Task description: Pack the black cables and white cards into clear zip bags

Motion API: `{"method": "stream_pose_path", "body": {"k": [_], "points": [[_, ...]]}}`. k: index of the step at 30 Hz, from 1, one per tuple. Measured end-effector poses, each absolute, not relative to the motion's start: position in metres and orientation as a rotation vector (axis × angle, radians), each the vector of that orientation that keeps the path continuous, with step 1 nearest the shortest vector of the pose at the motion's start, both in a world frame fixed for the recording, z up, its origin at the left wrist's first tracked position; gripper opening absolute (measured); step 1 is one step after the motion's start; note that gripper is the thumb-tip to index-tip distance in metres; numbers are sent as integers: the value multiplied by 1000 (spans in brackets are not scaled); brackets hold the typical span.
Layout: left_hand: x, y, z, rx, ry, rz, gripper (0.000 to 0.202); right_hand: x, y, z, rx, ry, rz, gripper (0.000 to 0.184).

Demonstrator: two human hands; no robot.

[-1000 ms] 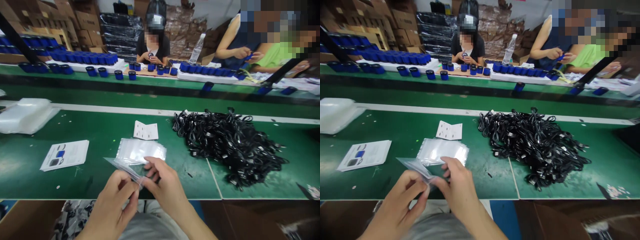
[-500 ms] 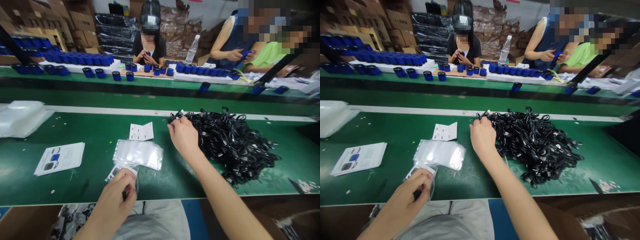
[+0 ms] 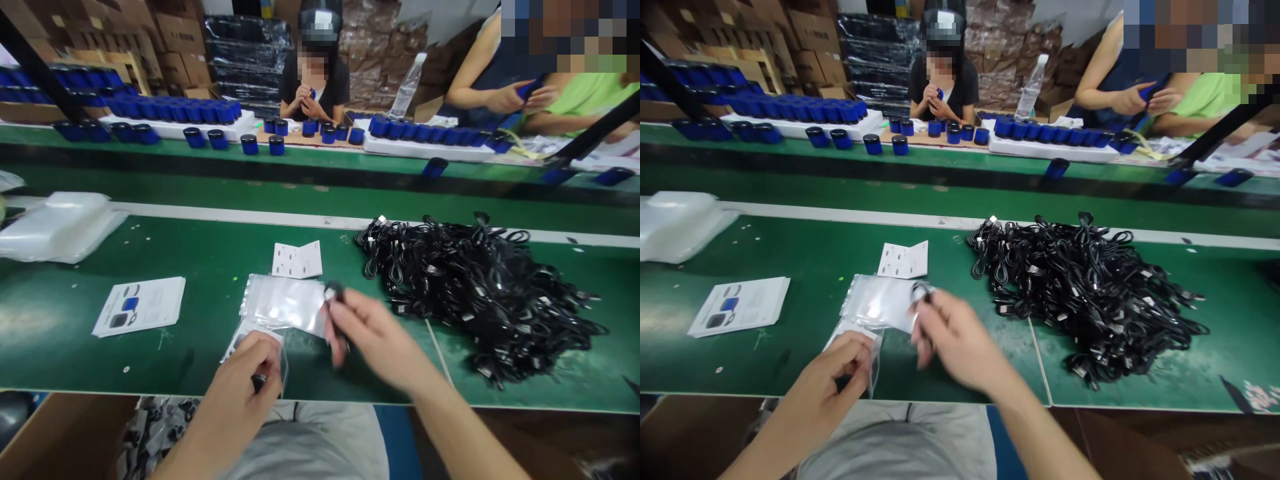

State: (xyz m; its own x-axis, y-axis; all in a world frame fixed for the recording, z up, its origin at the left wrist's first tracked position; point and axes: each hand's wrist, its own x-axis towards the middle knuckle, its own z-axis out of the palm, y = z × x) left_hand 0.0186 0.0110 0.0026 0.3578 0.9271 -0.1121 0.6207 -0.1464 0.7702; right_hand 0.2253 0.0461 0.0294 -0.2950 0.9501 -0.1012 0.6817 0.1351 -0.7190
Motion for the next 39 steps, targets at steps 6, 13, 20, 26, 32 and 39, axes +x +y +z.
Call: {"method": "stream_pose_path", "body": {"k": [6, 13, 20, 26, 32, 39], "points": [[14, 6, 0, 1821, 1426, 554, 15, 186, -10, 11, -1344, -1845, 1348, 26], [14, -8, 0, 1938, 1482, 669, 16, 187, 3, 12, -1329, -1941, 1370, 17], [22, -16, 2, 1879, 1575, 775, 21, 200, 10, 3, -927, -1531, 1950, 19], [20, -19, 0, 1955, 1521, 773, 18, 183, 8, -7, -1291, -1188, 1726, 20], [20, -21, 5, 1844, 1488, 793, 16, 175, 1, 1, -1551, -1429, 1214, 12], [28, -26, 12, 1905, 1410, 843, 17, 173, 4, 1, -1409, -1645, 1303, 18]]}}
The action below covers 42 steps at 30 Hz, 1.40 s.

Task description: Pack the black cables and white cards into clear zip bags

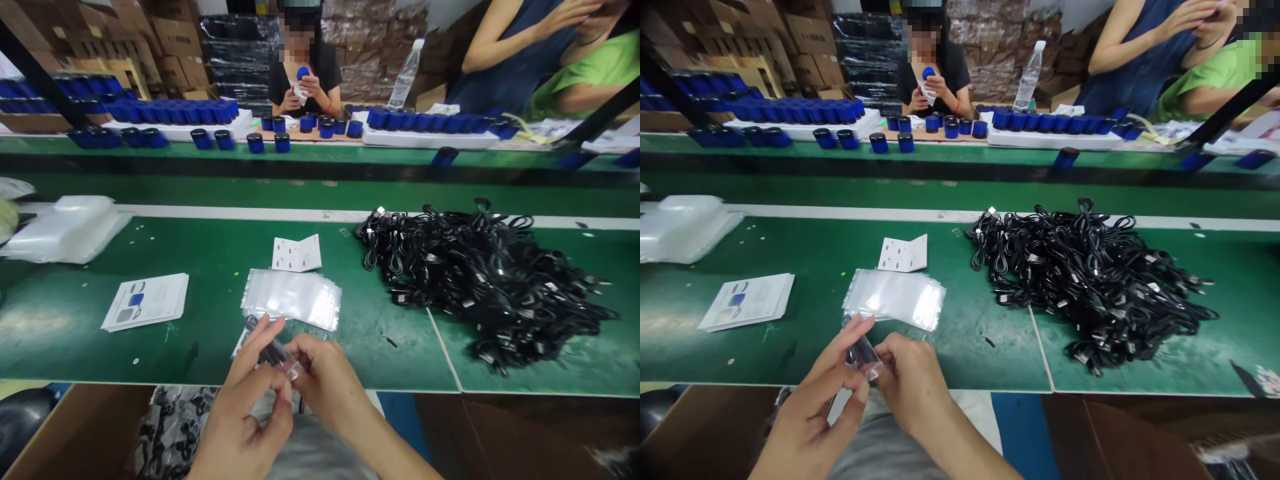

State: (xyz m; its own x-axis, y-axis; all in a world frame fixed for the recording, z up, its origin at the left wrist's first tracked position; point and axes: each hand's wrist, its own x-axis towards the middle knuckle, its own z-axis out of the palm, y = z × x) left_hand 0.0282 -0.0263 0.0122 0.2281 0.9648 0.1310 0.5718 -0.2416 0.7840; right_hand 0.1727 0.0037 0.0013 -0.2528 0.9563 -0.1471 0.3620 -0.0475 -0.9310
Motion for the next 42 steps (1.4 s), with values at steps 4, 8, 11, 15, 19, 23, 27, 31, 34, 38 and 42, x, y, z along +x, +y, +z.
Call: {"method": "stream_pose_path", "body": {"k": [4, 8, 11, 15, 19, 23, 27, 31, 34, 38, 42], "points": [[15, -13, 17, 1983, 1457, 697, 5, 179, 5, 3, -1430, -1633, 1367, 20], [5, 6, 25, 1807, 1448, 384, 46, 187, 4, 4, -1309, -1714, 1414, 17], [9, 12, 29, 1695, 1449, 325, 20, 187, 3, 2, -1259, -1435, 1548, 10], [14, 10, 25, 1551, 1475, 496, 14, 187, -1, 5, -1226, -1166, 1660, 25], [13, 8, 17, 1372, 1432, 632, 19, 188, -6, 11, -1349, -1368, 1441, 13], [10, 8, 15, 1197, 1360, 704, 33, 190, -4, 15, -1286, -1435, 1330, 22], [7, 10, 14, 1207, 1331, 656, 30, 195, -1, 17, -1234, -1444, 1338, 24], [6, 10, 12, 1324, 1320, 665, 28, 198, -1, 15, -1242, -1448, 1336, 25], [6, 10, 12, 1457, 1404, 723, 26, 197, -2, 12, -1268, -1465, 1314, 19], [5, 9, 13, 1525, 1414, 707, 26, 195, -3, 10, -1303, -1484, 1291, 15], [2, 10, 10, 1523, 1364, 707, 20, 195, -2, 9, -1302, -1463, 1278, 17]]}}
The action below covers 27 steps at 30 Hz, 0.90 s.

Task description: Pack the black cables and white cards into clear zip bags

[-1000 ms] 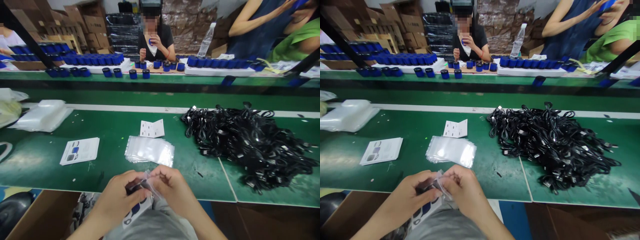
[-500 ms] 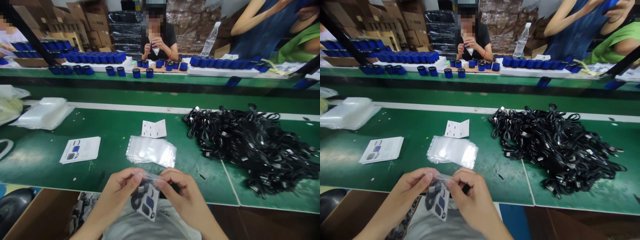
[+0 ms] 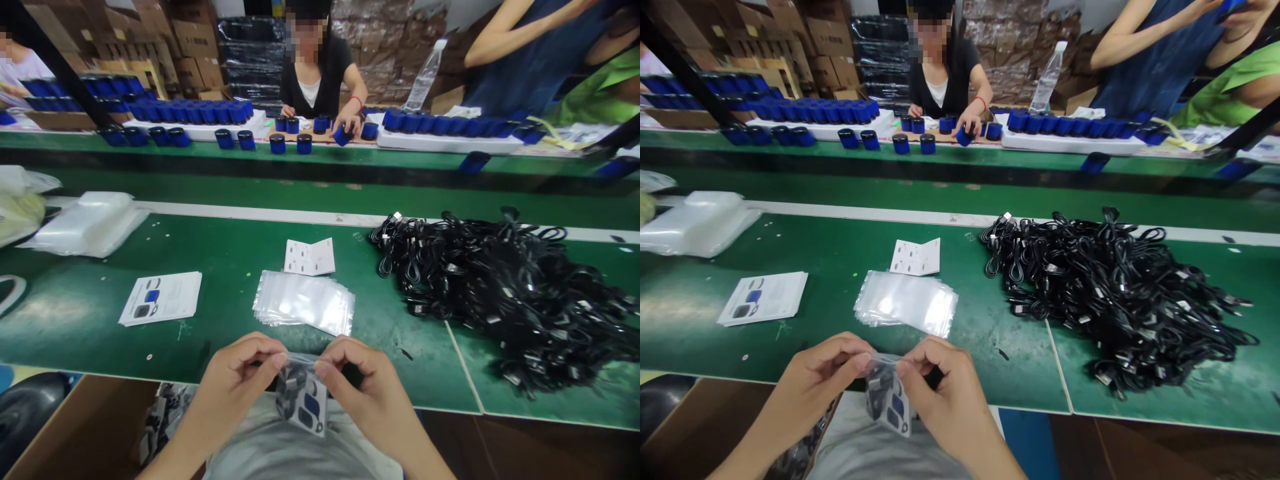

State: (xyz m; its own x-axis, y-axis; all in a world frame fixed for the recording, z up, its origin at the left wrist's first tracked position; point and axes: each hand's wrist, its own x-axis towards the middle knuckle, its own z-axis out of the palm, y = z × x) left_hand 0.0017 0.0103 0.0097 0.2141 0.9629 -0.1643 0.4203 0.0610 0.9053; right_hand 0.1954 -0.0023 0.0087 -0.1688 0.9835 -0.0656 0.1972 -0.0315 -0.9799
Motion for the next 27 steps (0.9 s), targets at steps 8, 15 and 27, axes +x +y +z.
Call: {"method": "stream_pose_path", "body": {"k": [8, 15, 27], "points": [[-7, 12, 5, 1800, 1357, 604, 18, 198, -2, 8, -1305, -1464, 1226, 15], [-4, 8, 11, 1837, 1348, 612, 20, 198, -3, 10, -1270, -1582, 1178, 16], [4, 5, 13, 1720, 1265, 548, 22, 189, -6, 5, -1274, -1553, 1204, 16]]}}
